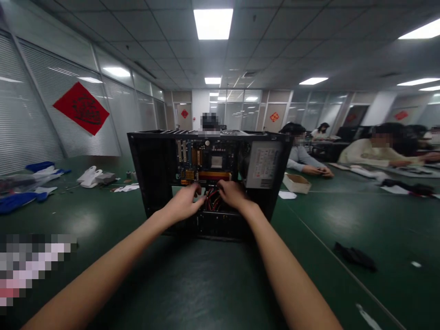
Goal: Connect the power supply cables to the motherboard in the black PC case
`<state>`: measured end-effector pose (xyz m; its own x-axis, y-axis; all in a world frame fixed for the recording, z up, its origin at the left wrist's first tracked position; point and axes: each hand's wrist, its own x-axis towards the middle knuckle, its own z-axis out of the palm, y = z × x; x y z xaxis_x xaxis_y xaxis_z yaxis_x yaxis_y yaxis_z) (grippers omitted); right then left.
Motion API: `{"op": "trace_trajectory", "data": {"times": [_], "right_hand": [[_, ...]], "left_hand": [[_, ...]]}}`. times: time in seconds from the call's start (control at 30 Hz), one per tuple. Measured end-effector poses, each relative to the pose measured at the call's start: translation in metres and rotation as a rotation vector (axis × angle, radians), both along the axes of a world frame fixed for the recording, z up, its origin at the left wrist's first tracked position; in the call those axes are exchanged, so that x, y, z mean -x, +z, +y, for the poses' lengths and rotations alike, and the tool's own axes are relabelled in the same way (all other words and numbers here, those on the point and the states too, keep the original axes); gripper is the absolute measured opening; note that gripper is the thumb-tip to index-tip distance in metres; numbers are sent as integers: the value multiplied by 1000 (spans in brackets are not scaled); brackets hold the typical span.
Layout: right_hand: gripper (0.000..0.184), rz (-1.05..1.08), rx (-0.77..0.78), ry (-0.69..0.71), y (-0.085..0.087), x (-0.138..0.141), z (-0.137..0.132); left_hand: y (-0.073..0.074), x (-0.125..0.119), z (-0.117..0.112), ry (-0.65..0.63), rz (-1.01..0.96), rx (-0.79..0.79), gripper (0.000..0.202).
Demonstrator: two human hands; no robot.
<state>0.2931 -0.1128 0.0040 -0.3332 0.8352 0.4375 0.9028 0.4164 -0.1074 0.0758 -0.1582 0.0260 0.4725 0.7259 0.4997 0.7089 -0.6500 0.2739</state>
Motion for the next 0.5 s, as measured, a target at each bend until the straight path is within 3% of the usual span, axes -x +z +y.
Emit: {"op": "trace_trajectory", "data": {"times": [0.07,0.17,0.23,0.33,0.43,0.5], "right_hand": [[21,-29,1,-5,5,1,-10],[25,-71,-13,-12,8,-7,-36],[33,-164,-76,-28,3,-19,-59],[39,-413,-295,-25,-14,-41,-90],[31,-531,-491,-14,-29,-56,-105],[24,-544,-527,-38,-33,-57,-106]], "left_hand": [[-8,-22,22,63,-31,94,22],[-15,-25,29,91,-30,198,28],[-16,-18,22,130,4,159,32],[-16,-9,10,228,119,68,38],[-17,-8,6,277,141,-12,45],[-19,-8,6,288,123,-52,47]]}}
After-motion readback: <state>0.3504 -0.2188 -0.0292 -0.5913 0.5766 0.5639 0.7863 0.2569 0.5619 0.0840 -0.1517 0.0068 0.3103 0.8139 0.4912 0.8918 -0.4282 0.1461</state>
